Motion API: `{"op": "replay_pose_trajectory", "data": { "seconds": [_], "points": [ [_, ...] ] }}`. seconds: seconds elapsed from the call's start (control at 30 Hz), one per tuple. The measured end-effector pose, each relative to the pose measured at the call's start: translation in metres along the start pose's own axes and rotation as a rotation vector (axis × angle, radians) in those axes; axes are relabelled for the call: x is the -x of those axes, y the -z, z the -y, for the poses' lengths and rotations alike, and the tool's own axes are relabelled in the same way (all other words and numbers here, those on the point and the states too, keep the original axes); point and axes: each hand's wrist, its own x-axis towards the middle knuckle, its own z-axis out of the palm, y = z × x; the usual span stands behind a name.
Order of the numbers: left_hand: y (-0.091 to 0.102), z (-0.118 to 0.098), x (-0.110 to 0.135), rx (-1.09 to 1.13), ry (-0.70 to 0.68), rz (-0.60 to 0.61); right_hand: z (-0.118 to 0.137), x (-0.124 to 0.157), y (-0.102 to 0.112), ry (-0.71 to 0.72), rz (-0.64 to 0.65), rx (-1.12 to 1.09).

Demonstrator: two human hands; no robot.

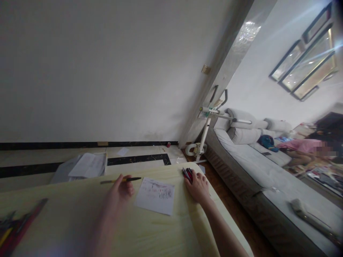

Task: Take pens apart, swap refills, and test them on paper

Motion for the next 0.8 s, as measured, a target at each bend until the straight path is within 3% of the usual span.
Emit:
{"op": "replay_pose_trajectory", "data": {
  "seconds": [0.17,0.3,0.43,0.6,0.8],
  "points": [
    [0.001,0.0,-0.001,0.001,-0.003,0.015,-0.002,-0.001,-0.002,0.07,-0.043,0.032],
    [0.002,0.0,-0.001,-0.011,-0.013,0.035,-0.008,-0.01,0.003,0.111,0.075,-0.055],
    [0.001,0.0,0.001,-0.021,-0.021,0.049,-0.014,-0.023,0.009,0.075,0.193,-0.179],
    [-0.001,-0.002,0.005,-0.013,-0.013,0.038,-0.023,-0.039,0.013,-0.027,0.248,-0.343],
    [0.001,-0.003,0.003,0.015,-0.008,0.052,-0.033,-0.039,0.016,-0.145,0.274,-0.776]
  ]
}}
